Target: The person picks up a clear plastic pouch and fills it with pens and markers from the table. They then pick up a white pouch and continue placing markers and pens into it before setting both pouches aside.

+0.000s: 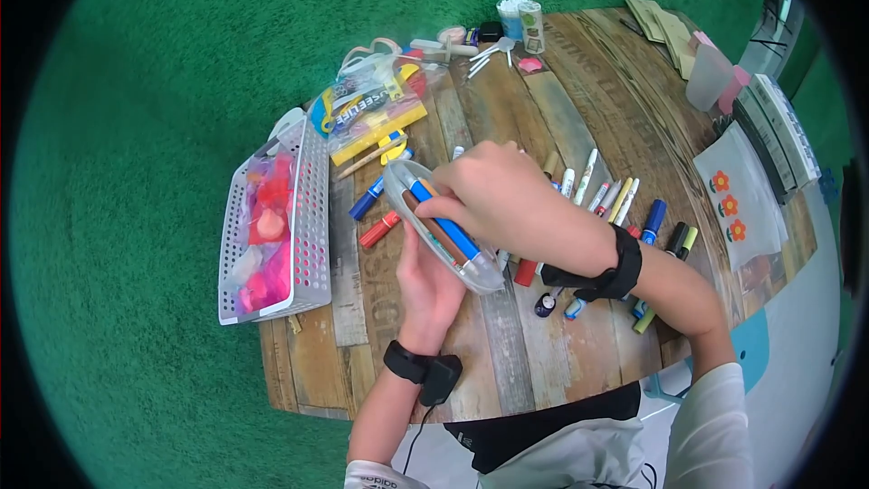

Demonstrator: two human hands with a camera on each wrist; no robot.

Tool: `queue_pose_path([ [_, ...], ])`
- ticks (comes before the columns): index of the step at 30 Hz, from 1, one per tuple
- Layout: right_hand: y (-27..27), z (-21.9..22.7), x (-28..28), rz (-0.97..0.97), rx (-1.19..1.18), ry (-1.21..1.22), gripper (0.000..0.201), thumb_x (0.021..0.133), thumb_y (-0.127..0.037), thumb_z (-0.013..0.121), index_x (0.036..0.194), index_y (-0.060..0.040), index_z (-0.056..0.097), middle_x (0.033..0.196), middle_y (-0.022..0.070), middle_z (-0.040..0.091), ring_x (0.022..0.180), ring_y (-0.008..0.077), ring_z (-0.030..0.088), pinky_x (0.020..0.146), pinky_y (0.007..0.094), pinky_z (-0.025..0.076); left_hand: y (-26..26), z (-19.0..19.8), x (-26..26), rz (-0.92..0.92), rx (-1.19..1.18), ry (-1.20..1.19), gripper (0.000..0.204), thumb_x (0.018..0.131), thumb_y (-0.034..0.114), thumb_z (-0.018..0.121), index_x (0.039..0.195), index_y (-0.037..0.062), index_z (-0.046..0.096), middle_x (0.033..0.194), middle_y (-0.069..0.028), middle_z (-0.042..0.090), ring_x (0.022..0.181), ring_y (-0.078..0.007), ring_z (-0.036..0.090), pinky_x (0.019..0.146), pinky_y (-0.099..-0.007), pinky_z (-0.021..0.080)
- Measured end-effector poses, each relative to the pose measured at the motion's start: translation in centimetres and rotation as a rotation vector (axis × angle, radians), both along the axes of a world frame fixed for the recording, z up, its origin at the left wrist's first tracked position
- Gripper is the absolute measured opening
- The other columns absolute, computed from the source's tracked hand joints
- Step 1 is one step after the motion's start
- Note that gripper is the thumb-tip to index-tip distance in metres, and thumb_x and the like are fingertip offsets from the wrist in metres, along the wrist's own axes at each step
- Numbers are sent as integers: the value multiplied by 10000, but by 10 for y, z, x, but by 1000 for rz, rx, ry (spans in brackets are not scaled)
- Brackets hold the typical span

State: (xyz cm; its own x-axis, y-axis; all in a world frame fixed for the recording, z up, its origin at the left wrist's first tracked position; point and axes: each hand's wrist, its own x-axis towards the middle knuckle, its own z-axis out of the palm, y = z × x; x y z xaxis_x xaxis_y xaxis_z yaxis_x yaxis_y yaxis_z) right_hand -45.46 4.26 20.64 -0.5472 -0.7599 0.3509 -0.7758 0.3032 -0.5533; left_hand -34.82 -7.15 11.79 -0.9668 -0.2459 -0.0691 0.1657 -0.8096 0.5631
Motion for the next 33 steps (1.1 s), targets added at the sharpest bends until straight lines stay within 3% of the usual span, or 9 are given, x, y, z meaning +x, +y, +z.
queue_pose_path([
  [4, -7, -12, 0, 30, -58, 16, 362, 858, -302, 677, 739, 40, 692, 716, 250, 640, 701, 427, 655, 635, 463, 531, 0, -1, 0, 48, 11, -39, 508, 1026, 450, 380, 1427, 138, 390, 1412, -69, 481, 1291, -241, 479, 1087, -432, 382],
  [6, -3, -10, -4, 43, -1, 63, 245, 872, -252, 656, 828, -13, 686, 723, 199, 636, 715, 387, 635, 622, 458, 492, -3, -3, -1, 44, 1, -21, 505, 1026, 443, 383, 1425, 133, 393, 1413, -68, 481, 1291, -241, 479, 1087, -429, 383],
  [14, 18, 23, -8, 339, 146, -173, 318, 899, -296, 632, 964, 15, 633, 715, 223, 616, 719, 403, 614, 634, 455, 459, -7, 3, -3, 70, 64, 24, 535, 1018, 475, 385, 1431, 134, 379, 1339, -74, 511, 1236, -236, 506, 1045, -438, 419],
  [19, 28, 33, -11, 414, 128, -116, 517, 806, -355, 737, 1139, -2, 558, 779, 178, 656, 709, 381, 642, 657, 427, 487, -13, -9, 0, 19, 34, 27, 552, 1011, 499, 381, 1439, 152, 370, 1388, -72, 478, 1276, -253, 473, 1068, -467, 396],
  [21, 31, 46, -9, 462, 360, -257, 681, 730, -306, 807, 1246, -6, 479, 872, 154, 662, 740, 362, 661, 679, 414, 499, -12, -4, -1, 30, 83, 9, 514, 1015, 473, 379, 1419, 156, 403, 1378, -83, 487, 1261, -266, 488, 1056, -468, 407],
  [22, 31, 41, -10, 465, 361, -256, 681, 730, -306, 807, 1246, -6, 479, 872, 154, 662, 740, 362, 661, 679, 414, 499, -11, -2, -1, 40, 130, -9, 480, 1019, 447, 377, 1399, 160, 435, 1368, -95, 496, 1247, -279, 503, 1045, -469, 419],
  [24, 30, 26, -13, 590, 188, 18, 742, 695, -236, 832, 1281, 4, 444, 929, 162, 647, 766, 352, 670, 687, 412, 501, -9, 1, -1, 37, 133, -3, 486, 1018, 453, 376, 1402, 160, 431, 1376, -97, 489, 1251, -280, 500, 1045, -472, 418],
  [30, 26, 31, -9, 499, 258, -140, 659, 729, -280, 798, 1231, 9, 483, 952, 173, 642, 844, 356, 667, 694, 423, 501, -10, 4, 1, -20, 158, 35, 504, 1017, 465, 377, 1410, 152, 421, 1392, -105, 483, 1269, -290, 487, 1058, -480, 401],
  [33, 27, 29, -12, 492, 234, -64, 600, 740, -294, 789, 1175, 20, 520, 952, 188, 646, 865, 361, 661, 701, 425, 501, -16, -5, 0, -16, 134, 73, 522, 1014, 472, 388, 1409, 133, 418, 1389, -111, 487, 1269, -296, 486, 1064, -480, 394],
])
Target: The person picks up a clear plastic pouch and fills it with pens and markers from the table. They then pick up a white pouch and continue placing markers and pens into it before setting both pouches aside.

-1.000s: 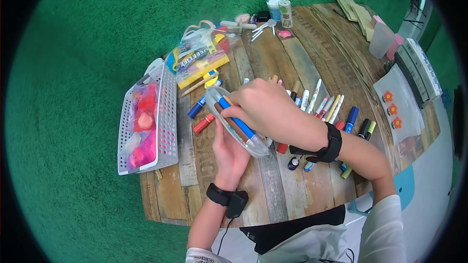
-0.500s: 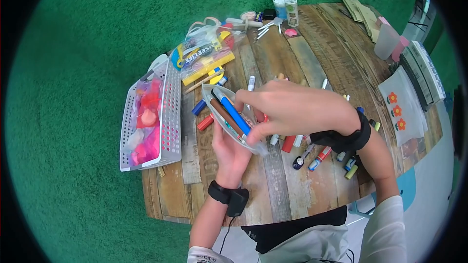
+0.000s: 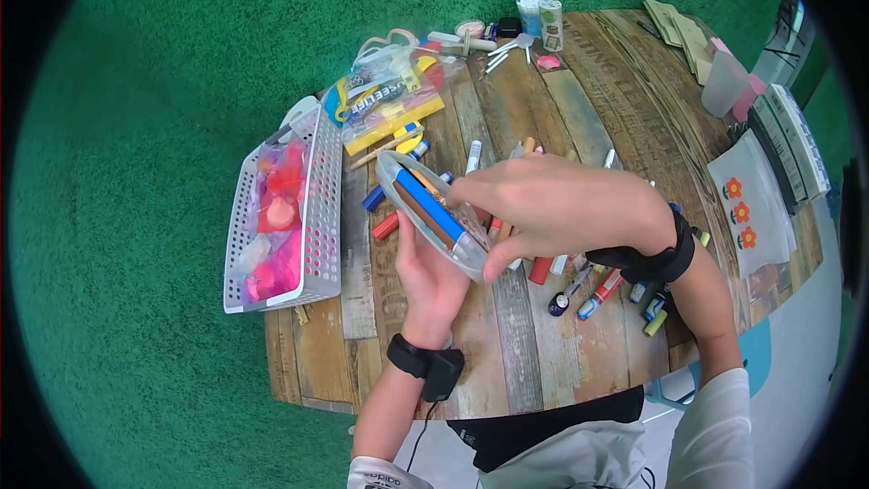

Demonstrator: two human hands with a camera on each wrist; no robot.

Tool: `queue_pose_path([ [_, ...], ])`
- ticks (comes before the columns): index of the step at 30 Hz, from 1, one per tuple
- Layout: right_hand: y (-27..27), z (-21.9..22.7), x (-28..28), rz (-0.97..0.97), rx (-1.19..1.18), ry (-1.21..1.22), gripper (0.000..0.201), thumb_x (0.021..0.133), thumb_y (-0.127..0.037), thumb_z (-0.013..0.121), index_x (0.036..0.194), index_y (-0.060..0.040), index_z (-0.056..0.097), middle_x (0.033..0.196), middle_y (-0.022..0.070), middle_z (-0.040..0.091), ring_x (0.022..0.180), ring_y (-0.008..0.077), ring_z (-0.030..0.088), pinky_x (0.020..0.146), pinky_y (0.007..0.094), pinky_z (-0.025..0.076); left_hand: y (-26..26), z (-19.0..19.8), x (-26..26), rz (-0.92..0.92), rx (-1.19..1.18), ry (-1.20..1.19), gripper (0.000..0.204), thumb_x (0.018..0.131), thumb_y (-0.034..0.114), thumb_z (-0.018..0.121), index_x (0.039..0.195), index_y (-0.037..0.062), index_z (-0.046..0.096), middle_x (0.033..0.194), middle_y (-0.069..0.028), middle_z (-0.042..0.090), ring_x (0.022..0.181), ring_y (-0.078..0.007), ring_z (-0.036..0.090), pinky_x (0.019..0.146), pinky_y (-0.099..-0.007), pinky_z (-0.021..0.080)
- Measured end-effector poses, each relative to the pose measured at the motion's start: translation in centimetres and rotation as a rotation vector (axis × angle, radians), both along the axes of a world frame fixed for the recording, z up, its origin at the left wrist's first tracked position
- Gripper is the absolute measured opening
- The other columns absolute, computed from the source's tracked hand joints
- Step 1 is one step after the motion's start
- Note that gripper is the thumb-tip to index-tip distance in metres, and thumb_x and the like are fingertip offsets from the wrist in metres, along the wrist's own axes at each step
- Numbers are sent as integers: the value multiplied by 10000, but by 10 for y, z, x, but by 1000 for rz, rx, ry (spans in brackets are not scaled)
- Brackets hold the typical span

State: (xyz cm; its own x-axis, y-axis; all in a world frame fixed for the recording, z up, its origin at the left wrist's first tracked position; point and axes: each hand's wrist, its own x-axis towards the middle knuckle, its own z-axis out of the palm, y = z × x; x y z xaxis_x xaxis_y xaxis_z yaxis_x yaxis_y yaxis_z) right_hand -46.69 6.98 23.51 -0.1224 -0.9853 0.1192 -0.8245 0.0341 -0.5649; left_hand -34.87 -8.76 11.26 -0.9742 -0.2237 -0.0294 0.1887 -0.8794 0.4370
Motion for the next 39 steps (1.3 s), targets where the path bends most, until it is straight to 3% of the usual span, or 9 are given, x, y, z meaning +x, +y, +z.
queue_pose_path([
  [4, 2, 0, -1, 12, 28, -20, 587, 722, -297, 800, 1138, 27, 541, 933, 199, 653, 857, 362, 661, 708, 425, 503, -1, 2, -2, 89, -42, -85, 541, 1008, 484, 404, 1392, 104, 431, 1349, -107, 512, 1254, -301, 489, 1058, -490, 394],
  [13, 2, 0, -6, 9, 23, -116, 544, 660, -263, 843, 1046, 17, 582, 834, 178, 656, 796, 358, 655, 685, 408, 499, -2, -2, -1, 41, -41, 26, 502, 1008, 477, 413, 1373, 135, 465, 1315, -82, 545, 1224, -284, 506, 1045, -498, 390],
  [22, 8, 3, -3, 44, 91, -160, 334, 827, -211, 712, 1023, 16, 566, 769, 165, 648, 763, 346, 650, 738, 406, 470, 4, 10, -2, 69, 47, -1, 525, 994, 452, 472, 1377, 94, 457, 1354, -104, 515, 1239, -253, 495, 1064, -438, 386],
  [24, 10, 1, -2, 24, 41, -7, 258, 877, -180, 638, 1027, 17, 563, 738, 187, 631, 771, 372, 640, 742, 407, 470, 3, 10, -2, 74, 31, 7, 527, 994, 447, 472, 1386, 95, 446, 1360, -104, 511, 1239, -255, 494, 1071, -439, 379],
  [33, -17, -24, 13, -319, 37, -9, 207, 876, -133, 571, 954, 51, 624, 744, 261, 626, 766, 441, 626, 739, 514, 486, 4, 7, -1, 184, -120, -72, 528, 1009, 415, 454, 1422, 95, 380, 1396, -92, 473, 1273, -256, 459, 1102, -445, 330],
  [39, -18, -31, -2, -209, -4, -28, 208, 831, -135, 604, 952, 29, 642, 758, 254, 630, 740, 430, 616, 718, 507, 472, 2, 5, -1, 213, -166, -79, 510, 1010, 393, 463, 1419, 100, 384, 1399, -81, 472, 1287, -254, 450, 1104, -445, 326],
])
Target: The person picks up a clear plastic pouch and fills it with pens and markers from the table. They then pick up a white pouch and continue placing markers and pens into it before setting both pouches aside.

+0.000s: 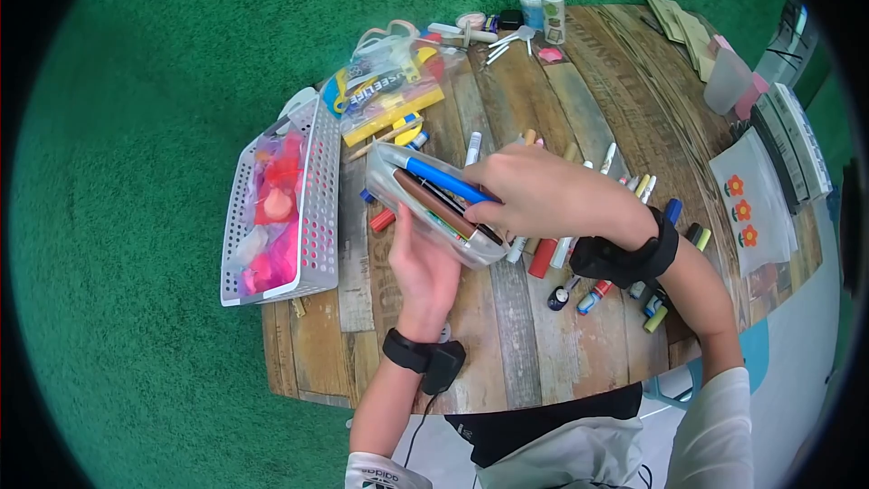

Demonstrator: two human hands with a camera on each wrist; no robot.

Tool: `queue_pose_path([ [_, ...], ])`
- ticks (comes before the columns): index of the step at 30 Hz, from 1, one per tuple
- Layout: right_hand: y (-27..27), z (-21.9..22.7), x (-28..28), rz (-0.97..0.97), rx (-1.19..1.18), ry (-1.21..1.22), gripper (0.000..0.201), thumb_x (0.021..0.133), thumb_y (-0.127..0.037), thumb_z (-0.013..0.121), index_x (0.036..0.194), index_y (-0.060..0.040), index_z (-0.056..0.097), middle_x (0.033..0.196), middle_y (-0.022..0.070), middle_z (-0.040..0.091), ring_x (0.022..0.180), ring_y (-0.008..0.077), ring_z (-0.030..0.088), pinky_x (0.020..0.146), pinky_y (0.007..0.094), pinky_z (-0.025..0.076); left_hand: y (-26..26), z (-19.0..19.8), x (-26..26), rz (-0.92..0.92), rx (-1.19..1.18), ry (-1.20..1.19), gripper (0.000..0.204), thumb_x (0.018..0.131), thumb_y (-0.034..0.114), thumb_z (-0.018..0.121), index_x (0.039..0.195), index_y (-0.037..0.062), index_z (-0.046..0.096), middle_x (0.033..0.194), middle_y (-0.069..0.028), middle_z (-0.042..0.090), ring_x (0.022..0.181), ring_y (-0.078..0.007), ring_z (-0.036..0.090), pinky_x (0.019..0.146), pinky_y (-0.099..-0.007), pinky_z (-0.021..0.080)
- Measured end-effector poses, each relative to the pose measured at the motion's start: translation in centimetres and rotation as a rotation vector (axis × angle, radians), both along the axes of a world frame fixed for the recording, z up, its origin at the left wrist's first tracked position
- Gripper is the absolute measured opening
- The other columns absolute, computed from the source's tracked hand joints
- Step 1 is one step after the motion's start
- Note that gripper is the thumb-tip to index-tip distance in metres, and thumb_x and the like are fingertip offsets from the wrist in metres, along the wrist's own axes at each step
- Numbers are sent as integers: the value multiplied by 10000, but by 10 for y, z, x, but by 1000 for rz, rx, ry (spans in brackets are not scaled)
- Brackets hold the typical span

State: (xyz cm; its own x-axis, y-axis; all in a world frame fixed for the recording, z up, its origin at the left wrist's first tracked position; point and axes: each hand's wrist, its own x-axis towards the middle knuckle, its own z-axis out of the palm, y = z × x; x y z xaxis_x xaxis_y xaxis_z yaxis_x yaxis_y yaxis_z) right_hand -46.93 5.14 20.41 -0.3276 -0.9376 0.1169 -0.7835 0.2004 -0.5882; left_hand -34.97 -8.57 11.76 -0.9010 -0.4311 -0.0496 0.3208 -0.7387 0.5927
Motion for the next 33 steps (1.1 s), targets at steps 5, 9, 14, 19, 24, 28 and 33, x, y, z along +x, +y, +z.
queue_pose_path([
  [5, -1, 0, 3, -29, -28, 65, 205, 784, -115, 611, 909, 44, 645, 728, 265, 607, 722, 434, 606, 695, 499, 471, 3, -1, -1, 17, -66, -35, 506, 1011, 395, 461, 1420, 107, 384, 1411, -70, 468, 1298, -250, 443, 1104, -441, 329],
  [9, -3, -7, 4, -50, -131, 23, 190, 753, -105, 619, 826, 69, 648, 677, 281, 570, 685, 440, 593, 655, 483, 476, 3, -1, 2, 2, -80, -35, 515, 1012, 400, 456, 1437, 121, 370, 1433, -61, 456, 1318, -243, 431, 1116, -438, 313],
  [14, -3, -1, 9, -72, -145, 13, 200, 732, -106, 642, 752, 93, 642, 659, 296, 558, 665, 439, 596, 619, 471, 482, 4, 1, 1, -18, -58, -3, 547, 1006, 357, 490, 1461, 100, 328, 1461, -82, 419, 1349, -257, 396, 1146, -443, 280],
  [19, -4, -6, 8, -120, -178, 86, 205, 728, -106, 654, 720, 98, 639, 636, 292, 558, 645, 431, 607, 614, 464, 491, 5, 0, 0, -14, -72, -16, 545, 1010, 360, 477, 1463, 97, 326, 1465, -86, 413, 1353, -258, 392, 1149, -447, 274],
  [24, -5, -5, 0, -54, -93, -95, 219, 772, -138, 617, 794, 80, 614, 663, 270, 585, 651, 415, 609, 641, 467, 480, 3, 2, 1, -31, -87, -1, 528, 1014, 396, 447, 1451, 116, 351, 1449, -80, 435, 1329, -254, 421, 1120, -456, 313],
  [28, -4, 4, -2, -18, -47, -346, 218, 815, -163, 567, 829, 54, 576, 662, 223, 590, 622, 371, 600, 629, 456, 463, 4, 5, 4, -61, -44, 31, 555, 1019, 421, 424, 1456, 90, 345, 1451, -89, 431, 1342, -252, 405, 1140, -455, 285],
  [33, -5, 6, -2, -29, -121, -447, 197, 823, -161, 570, 815, 36, 577, 640, 197, 578, 591, 338, 597, 591, 418, 456, 1, 8, 2, -51, -16, 42, 540, 1022, 413, 419, 1450, 88, 354, 1442, -89, 437, 1331, -252, 416, 1133, -456, 292],
])
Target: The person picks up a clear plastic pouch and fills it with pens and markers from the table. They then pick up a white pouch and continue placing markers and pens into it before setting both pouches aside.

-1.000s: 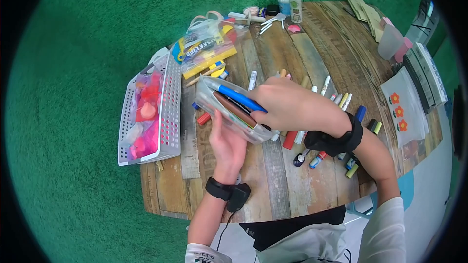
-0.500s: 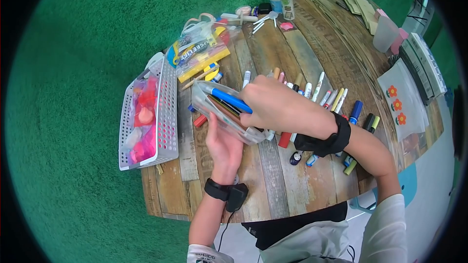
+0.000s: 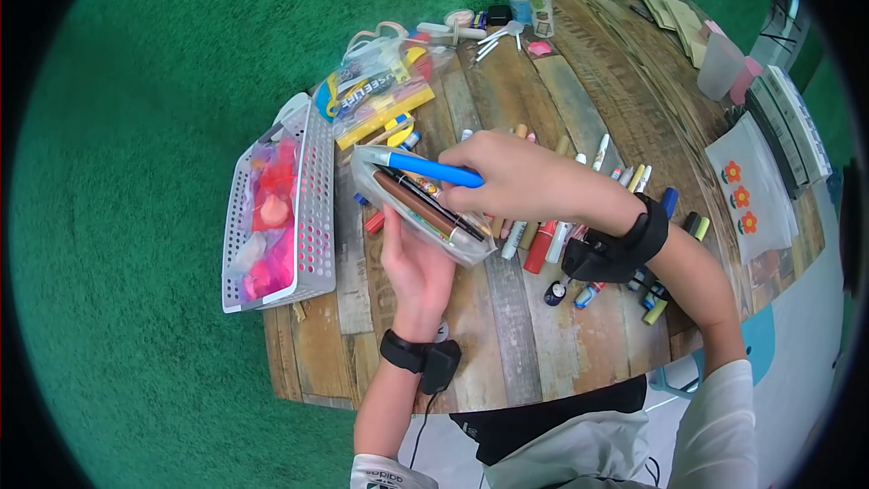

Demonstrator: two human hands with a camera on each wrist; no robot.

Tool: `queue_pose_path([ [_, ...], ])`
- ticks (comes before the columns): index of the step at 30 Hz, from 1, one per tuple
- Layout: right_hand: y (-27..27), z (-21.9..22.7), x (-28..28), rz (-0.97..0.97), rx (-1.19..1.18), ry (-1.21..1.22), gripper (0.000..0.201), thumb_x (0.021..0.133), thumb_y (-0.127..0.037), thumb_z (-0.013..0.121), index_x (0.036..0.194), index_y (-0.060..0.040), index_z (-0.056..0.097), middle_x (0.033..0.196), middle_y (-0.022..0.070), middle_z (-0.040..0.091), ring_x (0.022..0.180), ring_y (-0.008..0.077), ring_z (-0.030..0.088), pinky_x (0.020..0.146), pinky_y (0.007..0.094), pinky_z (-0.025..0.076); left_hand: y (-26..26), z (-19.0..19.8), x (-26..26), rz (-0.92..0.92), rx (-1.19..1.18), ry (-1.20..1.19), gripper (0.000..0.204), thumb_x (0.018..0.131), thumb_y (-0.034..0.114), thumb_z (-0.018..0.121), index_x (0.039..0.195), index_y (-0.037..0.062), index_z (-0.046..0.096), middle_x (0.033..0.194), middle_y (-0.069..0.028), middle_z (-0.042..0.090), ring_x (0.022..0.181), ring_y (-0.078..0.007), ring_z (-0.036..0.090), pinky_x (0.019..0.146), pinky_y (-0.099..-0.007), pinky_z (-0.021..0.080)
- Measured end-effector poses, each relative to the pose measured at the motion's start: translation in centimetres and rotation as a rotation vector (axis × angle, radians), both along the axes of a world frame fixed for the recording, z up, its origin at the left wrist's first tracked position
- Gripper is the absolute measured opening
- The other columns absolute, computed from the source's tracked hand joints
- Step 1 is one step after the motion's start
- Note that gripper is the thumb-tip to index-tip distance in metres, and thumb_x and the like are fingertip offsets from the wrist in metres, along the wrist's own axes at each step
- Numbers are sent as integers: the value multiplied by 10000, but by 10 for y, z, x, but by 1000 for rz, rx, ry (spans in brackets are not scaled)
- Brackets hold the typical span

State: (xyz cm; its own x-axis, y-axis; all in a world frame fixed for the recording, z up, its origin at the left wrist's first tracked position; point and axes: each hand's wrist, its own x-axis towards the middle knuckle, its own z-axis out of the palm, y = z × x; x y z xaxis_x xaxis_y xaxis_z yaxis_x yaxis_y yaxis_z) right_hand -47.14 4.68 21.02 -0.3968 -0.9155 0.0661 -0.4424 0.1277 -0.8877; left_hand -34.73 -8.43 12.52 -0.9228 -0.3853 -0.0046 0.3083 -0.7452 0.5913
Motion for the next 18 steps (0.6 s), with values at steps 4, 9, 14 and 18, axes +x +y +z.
queue_pose_path([
  [4, -1, -7, 1, -84, -90, 345, 152, 814, -124, 608, 830, 27, 598, 653, 191, 596, 612, 329, 625, 598, 406, 482, -2, -8, 0, 24, -13, -16, 508, 996, 414, 477, 1423, 148, 407, 1398, -53, 487, 1267, -237, 481, 1070, -461, 381],
  [9, 0, 0, 4, -134, -132, 384, 139, 793, -110, 661, 841, 15, 620, 689, 201, 622, 655, 356, 639, 605, 408, 483, -4, -14, 3, -17, 13, 28, 502, 1004, 395, 463, 1422, 124, 398, 1379, -59, 489, 1270, -246, 467, 1092, -451, 348],
  [14, 2, 8, 6, 26, 19, 156, 154, 795, -123, 665, 847, 19, 639, 731, 213, 643, 708, 394, 636, 651, 452, 486, 0, -6, 1, 8, 73, 34, 482, 999, 397, 475, 1406, 145, 422, 1342, -47, 518, 1214, -231, 511, 1057, -443, 392],
  [18, 2, -2, 10, -74, -12, 382, 163, 786, -127, 668, 851, 22, 652, 726, 207, 647, 705, 384, 643, 658, 458, 488, 0, -6, 0, 13, -15, 21, 481, 1007, 391, 464, 1402, 121, 417, 1356, -68, 505, 1243, -231, 491, 1073, -439, 372],
])
